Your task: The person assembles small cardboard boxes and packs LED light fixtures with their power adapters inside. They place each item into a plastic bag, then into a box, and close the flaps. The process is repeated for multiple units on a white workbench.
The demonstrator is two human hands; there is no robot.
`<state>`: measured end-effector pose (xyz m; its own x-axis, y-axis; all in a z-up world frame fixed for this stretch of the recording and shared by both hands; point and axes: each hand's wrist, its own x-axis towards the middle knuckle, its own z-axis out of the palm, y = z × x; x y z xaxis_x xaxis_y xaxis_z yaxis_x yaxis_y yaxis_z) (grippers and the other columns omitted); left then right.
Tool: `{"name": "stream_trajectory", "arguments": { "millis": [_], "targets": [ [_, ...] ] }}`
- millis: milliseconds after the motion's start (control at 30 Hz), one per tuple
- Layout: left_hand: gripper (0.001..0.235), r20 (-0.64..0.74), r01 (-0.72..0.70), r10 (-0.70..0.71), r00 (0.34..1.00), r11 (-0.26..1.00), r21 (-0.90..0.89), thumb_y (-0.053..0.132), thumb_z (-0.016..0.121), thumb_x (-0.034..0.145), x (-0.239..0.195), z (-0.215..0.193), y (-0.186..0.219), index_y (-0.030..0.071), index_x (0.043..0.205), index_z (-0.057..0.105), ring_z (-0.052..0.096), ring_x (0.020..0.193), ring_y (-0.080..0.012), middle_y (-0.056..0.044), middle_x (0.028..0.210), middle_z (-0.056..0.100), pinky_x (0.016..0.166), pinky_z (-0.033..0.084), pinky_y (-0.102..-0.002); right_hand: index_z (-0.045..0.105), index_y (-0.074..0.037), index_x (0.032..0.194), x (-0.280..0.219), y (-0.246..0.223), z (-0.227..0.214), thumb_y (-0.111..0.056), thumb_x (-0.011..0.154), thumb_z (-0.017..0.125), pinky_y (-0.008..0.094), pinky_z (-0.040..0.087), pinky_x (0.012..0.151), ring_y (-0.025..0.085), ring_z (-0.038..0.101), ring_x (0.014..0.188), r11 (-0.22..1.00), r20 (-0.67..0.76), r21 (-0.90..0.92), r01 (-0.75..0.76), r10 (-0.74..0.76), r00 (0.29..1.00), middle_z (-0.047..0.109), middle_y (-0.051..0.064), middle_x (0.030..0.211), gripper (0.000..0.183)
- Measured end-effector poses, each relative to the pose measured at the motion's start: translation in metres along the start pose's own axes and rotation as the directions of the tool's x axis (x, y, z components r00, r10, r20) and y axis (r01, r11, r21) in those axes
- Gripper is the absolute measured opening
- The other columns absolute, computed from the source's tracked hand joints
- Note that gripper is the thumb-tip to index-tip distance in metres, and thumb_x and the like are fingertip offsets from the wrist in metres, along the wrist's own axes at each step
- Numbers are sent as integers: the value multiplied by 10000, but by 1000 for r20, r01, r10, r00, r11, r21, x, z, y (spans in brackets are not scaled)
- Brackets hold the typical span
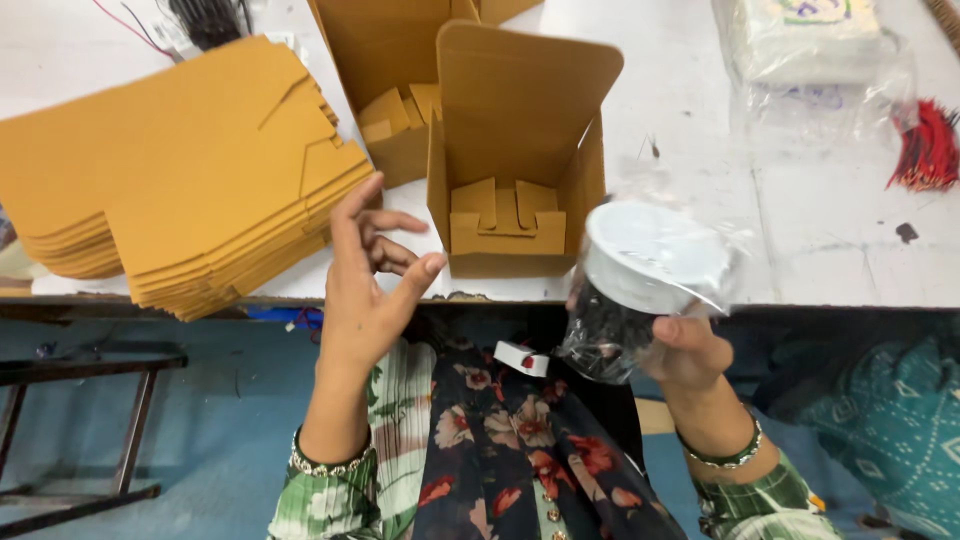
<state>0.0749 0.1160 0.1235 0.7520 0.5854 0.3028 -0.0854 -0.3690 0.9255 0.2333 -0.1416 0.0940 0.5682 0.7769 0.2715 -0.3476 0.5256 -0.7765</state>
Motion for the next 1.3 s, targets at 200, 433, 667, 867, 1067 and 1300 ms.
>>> {"name": "stream_trajectory", "arguments": {
  "millis": [200,433,667,867,1067,1300],
  "targets": [
    [846,45,-13,-4,999,935,355,431,720,919,54,-2,6,35,1529,288,624,603,-199,-77,707,652,578,504,-345,205,98,1600,22,-19,6,-288,820,799,456,593,833,404,635,1177,975,59,-144,-169,179,982,565,334,1360,1054],
    [523,215,213,-246,945,963,166,305,486,996,61,16,18,74,1463,443,669,451,-210,-89,586,670,495,543,-348,188,-13,1534,74,-33,49,-304,934,851,498,509,1097,403,594,1290,190,253,-943,274,-128,959,492,237,1421,940],
    [534,212,215,-266,940,948,234,241,456,985,46,11,28,127,1504,400,693,453,-188,-85,597,707,532,574,-323,345,-35,1498,110,-36,82,-304,804,854,522,541,698,473,622,963,-410,49,-909,69,58,997,512,290,1202,901],
    [528,221,223,-270,937,950,216,228,447,992,47,13,24,130,1508,393,699,466,-184,-75,610,711,537,577,-320,355,-52,1482,131,-20,72,-300,757,857,498,551,729,465,617,1013,-385,95,-906,177,222,970,525,261,1154,916],
    [492,225,228,-275,935,950,214,234,441,1008,47,8,18,127,1489,431,714,496,-181,-71,630,720,554,579,-321,397,-53,1477,137,-12,43,-344,758,852,495,527,818,444,607,1035,-259,130,-940,221,326,937,522,252,1191,899],
    [556,94,54,-124,988,839,541,288,578,992,46,10,22,105,1493,421,724,712,-295,-104,798,737,670,547,-416,575,-84,1386,148,-3,34,-337,757,839,463,527,876,377,590,1119,-375,18,-912,168,371,929,564,139,1214,728]
  ]
}}
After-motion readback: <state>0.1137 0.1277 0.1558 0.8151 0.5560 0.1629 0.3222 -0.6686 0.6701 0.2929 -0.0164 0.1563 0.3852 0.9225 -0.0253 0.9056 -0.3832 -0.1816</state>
